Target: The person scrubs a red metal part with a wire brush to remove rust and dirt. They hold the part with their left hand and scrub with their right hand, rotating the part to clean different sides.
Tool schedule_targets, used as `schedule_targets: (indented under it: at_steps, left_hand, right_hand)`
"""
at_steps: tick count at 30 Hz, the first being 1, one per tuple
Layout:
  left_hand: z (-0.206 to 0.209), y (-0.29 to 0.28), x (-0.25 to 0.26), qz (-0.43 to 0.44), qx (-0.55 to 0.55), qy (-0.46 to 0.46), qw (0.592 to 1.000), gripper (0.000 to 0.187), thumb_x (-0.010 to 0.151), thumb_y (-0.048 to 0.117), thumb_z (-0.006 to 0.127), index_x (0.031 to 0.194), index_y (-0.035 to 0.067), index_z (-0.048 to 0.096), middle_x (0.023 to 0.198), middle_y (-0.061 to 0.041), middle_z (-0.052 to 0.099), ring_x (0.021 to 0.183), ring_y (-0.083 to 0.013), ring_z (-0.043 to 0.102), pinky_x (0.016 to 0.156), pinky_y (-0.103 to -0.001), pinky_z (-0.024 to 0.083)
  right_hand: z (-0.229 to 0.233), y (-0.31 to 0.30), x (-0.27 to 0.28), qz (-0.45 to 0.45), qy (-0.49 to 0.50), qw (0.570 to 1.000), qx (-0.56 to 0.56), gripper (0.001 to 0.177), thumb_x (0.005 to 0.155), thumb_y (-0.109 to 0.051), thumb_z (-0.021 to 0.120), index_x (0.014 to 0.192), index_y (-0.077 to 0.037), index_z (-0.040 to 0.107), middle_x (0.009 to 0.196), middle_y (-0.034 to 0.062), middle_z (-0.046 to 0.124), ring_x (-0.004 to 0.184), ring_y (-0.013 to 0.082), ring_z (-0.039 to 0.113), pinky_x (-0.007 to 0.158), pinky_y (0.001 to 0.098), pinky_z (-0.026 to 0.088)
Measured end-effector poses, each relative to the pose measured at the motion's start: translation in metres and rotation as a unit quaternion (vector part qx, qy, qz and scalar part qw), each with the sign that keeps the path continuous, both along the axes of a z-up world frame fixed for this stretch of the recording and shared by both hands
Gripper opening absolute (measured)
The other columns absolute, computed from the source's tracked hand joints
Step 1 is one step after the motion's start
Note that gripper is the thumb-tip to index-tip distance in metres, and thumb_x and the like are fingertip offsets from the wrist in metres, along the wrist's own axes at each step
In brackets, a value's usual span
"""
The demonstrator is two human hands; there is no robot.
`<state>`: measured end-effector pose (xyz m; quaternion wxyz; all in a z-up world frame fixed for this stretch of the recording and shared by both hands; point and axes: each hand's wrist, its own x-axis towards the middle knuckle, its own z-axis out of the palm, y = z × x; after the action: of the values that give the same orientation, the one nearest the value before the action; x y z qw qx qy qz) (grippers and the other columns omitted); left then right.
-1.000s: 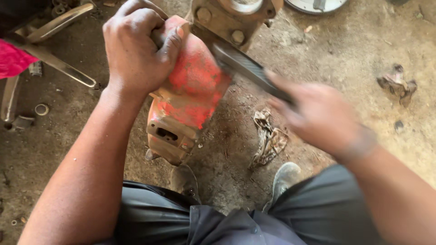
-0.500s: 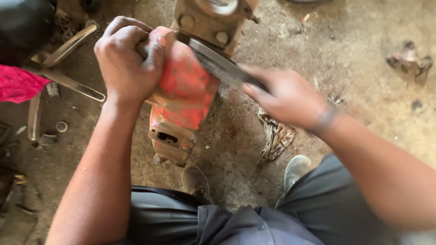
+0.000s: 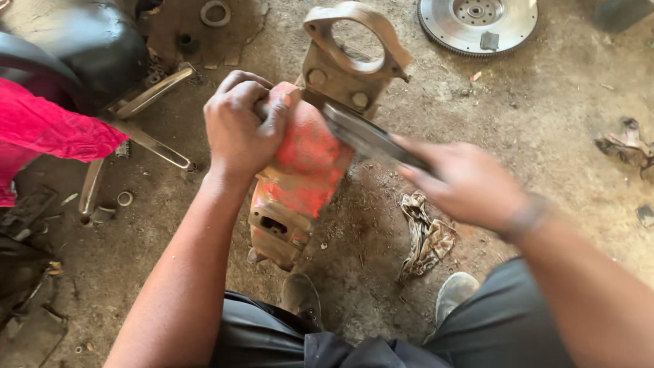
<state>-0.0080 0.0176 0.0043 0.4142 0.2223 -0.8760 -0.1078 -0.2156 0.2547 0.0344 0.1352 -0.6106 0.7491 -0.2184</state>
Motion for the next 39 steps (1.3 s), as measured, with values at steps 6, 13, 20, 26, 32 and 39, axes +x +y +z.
schedule_targets:
  at_steps: [6,13,20,26,32,39]
  left_hand:
    - [0.002,-0.002,0.004,0.010,0.017,-0.003,1.000,0.017,0.091,0.014,0.074,0.089,-0.002,0.073,0.097,-0.016,0.072,0.081,-0.0328,0.070,0.074,-0.041,0.055]
    - [-0.001,-0.001,0.002,-0.031,0.034,0.039,0.998,0.022,0.096,0.019,0.074,0.091,-0.002,0.072,0.100,-0.019,0.069,0.086,-0.0345,0.069,0.077,-0.041,0.054]
    - [-0.024,-0.021,0.004,0.010,0.240,0.155,0.958,0.027,0.106,0.021,0.055,0.116,-0.001,0.066,0.100,-0.009,0.071,0.092,-0.0162,0.065,0.084,-0.032,0.053]
    - [-0.037,-0.026,0.003,0.000,0.289,0.150,0.946,0.028,0.107,0.022,0.051,0.111,0.000,0.068,0.097,-0.008,0.071,0.093,-0.0150,0.066,0.083,-0.030,0.053]
    - [-0.040,-0.028,-0.001,0.003,0.257,0.150,0.955,0.028,0.104,0.018,0.049,0.112,0.000,0.068,0.099,-0.009,0.072,0.092,-0.0177,0.066,0.085,-0.033,0.053]
    - [-0.040,-0.024,-0.003,0.007,0.234,0.160,0.959,0.026,0.104,0.017,0.049,0.115,-0.001,0.064,0.099,-0.011,0.070,0.092,-0.0188,0.066,0.086,-0.033,0.054]
  right_hand:
    - [-0.031,-0.027,0.004,-0.043,-0.036,0.998,0.037,0.056,0.097,-0.040,0.058,0.151,-0.028,0.050,0.081,0.0171,0.072,0.069,0.0349,0.070,0.067,0.0478,0.057]
    - [-0.024,0.008,0.002,-0.020,-0.022,1.000,-0.009,0.066,0.088,-0.029,0.068,0.152,-0.020,0.052,0.077,0.0104,0.073,0.059,0.0239,0.068,0.054,0.0383,0.055]
    - [0.001,0.017,0.000,-0.022,-0.055,0.996,-0.073,0.066,0.081,-0.014,0.073,0.144,-0.015,0.057,0.096,0.0159,0.072,0.078,0.0259,0.070,0.074,0.0389,0.055]
    - [-0.006,0.018,0.009,-0.011,-0.059,0.997,-0.044,0.056,0.087,-0.021,0.073,0.141,-0.017,0.060,0.104,0.0139,0.075,0.084,0.0296,0.072,0.077,0.0383,0.055]
    - [-0.005,0.002,0.016,0.043,-0.120,0.989,-0.070,0.053,0.091,-0.020,0.065,0.141,-0.004,0.058,0.120,0.0206,0.072,0.096,0.0301,0.076,0.085,0.0398,0.056]
    - [-0.014,-0.094,0.051,-0.045,-0.010,0.991,-0.129,0.052,0.092,-0.022,0.062,0.140,-0.004,0.059,0.095,0.0279,0.070,0.084,0.0457,0.067,0.077,0.0526,0.052]
